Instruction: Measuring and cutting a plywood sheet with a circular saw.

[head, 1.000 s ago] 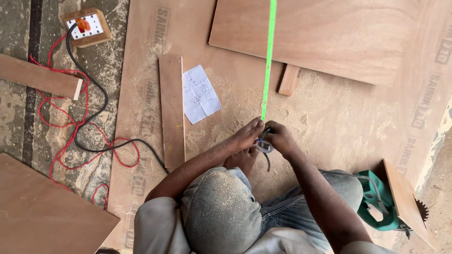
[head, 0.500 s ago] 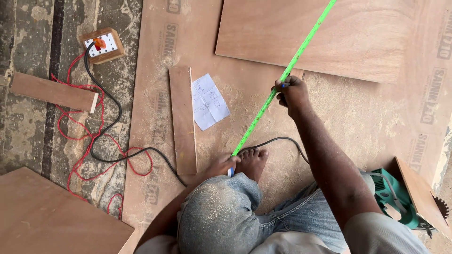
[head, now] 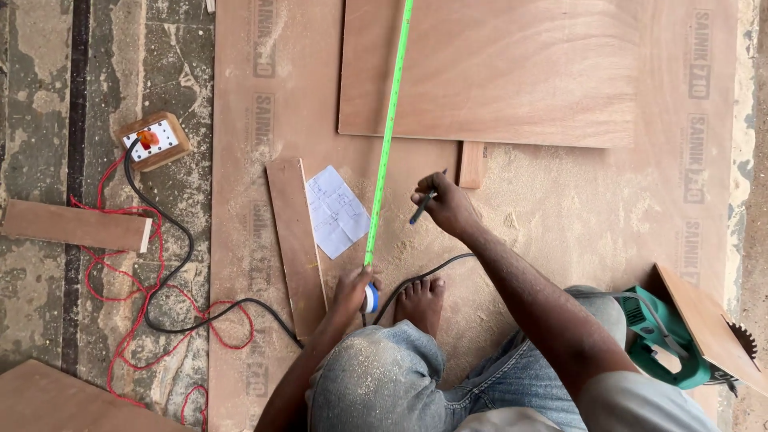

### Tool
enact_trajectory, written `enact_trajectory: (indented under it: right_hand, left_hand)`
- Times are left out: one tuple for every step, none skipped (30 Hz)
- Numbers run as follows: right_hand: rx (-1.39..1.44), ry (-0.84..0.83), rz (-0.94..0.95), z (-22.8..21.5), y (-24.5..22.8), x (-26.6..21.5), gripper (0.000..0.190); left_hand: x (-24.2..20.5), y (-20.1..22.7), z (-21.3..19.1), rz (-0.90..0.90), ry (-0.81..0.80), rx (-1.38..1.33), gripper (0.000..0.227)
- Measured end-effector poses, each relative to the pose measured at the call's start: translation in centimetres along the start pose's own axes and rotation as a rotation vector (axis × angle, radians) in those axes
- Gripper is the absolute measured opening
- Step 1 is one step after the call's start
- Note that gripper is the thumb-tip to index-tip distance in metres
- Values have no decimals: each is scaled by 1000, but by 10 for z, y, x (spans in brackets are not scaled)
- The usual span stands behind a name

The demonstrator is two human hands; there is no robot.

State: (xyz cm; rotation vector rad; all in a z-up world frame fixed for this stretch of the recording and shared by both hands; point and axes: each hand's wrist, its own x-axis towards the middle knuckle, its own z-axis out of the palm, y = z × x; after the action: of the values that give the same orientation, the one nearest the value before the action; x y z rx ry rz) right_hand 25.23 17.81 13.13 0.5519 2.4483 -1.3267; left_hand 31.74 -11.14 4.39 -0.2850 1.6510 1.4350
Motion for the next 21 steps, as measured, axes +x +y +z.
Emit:
enact_trajectory:
  right_hand:
    - [-2,-11,1,0,14,-20,38]
    - [-29,-64,69,-2,26,-39,38]
    - [-56,-117,136,-5,39,-58,37]
    - [-57,-118,136,-7,51,-73,37]
    - [-124,-120,177,-10,64,-88,37]
    - [-189,-118,220,-13,77,-105,36]
    - [-190,-116,223,-16,84,-117,36]
    - [-203,-121,252,-19,92,-129,35]
    - [-216,-126,282,-21,100,-142,35]
    - [-218,-128,285,-21,106,-149,35]
    - [-211,-127,284,-20,112,-156,35]
    - [-204,-131,282,-19,117,-162,34]
    - [-206,-138,284,-17,119,-165,34]
    - [-231,-135,291,-15,120,-167,34]
    - [-256,-133,298,-13,122,-170,34]
    - [-259,-142,299,-11,118,-170,34]
    - [-258,-155,311,-9,115,-170,34]
    - [-256,-169,324,-7,113,-172,33]
    - [-259,-181,329,-7,111,-172,33]
    - [-257,-178,319,-6,108,-172,33]
    - [-255,-175,308,-6,106,-171,32]
  left_hand:
    - [11,6,2,-7,6,-7,39]
    - [25,15,3,-10,20,-11,39]
    - [39,23,4,-12,34,-15,39]
    - [50,22,7,-13,35,-17,39]
    - [61,21,10,6,41,-19,39]
    - [72,20,13,25,43,-19,39]
    - [77,21,17,25,39,-19,39]
    - [82,22,20,19,31,-43,39]
    - [87,22,23,13,23,-67,38]
    - [91,24,27,10,21,-70,38]
    - [94,25,30,22,17,-93,38]
    - [96,26,32,32,17,-118,38]
    - [99,28,33,27,19,-121,38]
    - [102,31,33,39,6,-136,38]
    - [105,34,33,51,-7,-152,39]
    - [108,34,33,44,-2,-157,39]
    - [112,33,34,66,-10,-181,38]
    - [115,31,34,85,-17,-205,37]
    - [112,30,35,75,-12,-211,37]
    - [110,30,35,61,-22,-196,37]
    - [109,29,36,48,-32,-182,37]
